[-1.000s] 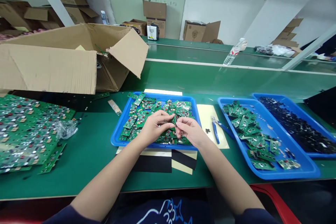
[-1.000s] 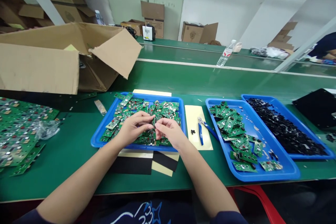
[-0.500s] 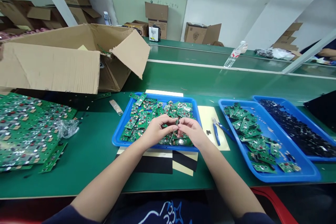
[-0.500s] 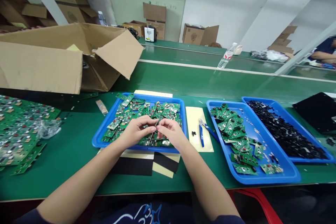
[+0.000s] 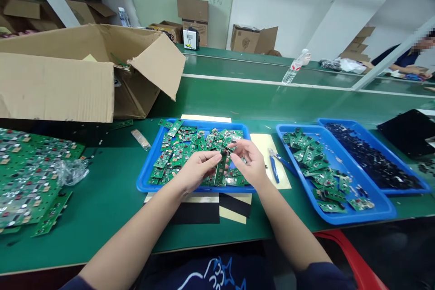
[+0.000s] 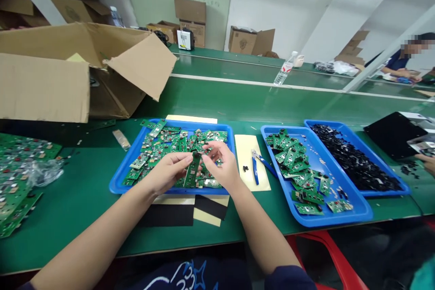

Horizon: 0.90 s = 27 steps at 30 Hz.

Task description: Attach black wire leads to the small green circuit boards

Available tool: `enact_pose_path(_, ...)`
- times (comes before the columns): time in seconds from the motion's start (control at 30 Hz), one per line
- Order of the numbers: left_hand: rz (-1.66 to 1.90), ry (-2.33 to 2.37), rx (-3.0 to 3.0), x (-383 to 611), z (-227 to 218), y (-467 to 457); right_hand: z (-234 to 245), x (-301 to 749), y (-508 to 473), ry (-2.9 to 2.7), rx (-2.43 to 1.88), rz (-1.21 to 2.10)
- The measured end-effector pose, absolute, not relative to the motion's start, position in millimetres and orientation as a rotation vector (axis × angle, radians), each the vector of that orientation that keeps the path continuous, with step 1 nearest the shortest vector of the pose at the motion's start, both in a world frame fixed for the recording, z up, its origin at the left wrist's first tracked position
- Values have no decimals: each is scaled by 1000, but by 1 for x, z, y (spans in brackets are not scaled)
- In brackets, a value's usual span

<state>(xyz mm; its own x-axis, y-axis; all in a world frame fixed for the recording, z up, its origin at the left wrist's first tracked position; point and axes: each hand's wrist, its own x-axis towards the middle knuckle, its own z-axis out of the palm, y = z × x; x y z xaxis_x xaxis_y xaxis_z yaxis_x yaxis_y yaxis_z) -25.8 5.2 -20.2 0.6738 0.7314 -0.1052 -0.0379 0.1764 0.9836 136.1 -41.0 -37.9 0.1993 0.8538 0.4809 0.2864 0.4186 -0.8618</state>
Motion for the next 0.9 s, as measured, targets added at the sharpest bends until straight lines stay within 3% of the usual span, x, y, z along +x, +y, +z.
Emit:
enact_pose_path(0.37,524,664,963,-19,-22,2,-44,130,-40,-1642,-1121,153)
enact_pose_path(0.67,435,698,930,-18,-20,6,-35,152,-30,-1662,-1207,343)
enact_pose_path(0.8,443,710,968,-21,-16,10,-32,187,-50,-1530,-1439,198)
enact_pose_path(0.9,473,703,997,-23,-14,12,-37,229,-80,-1409,-1851,-20)
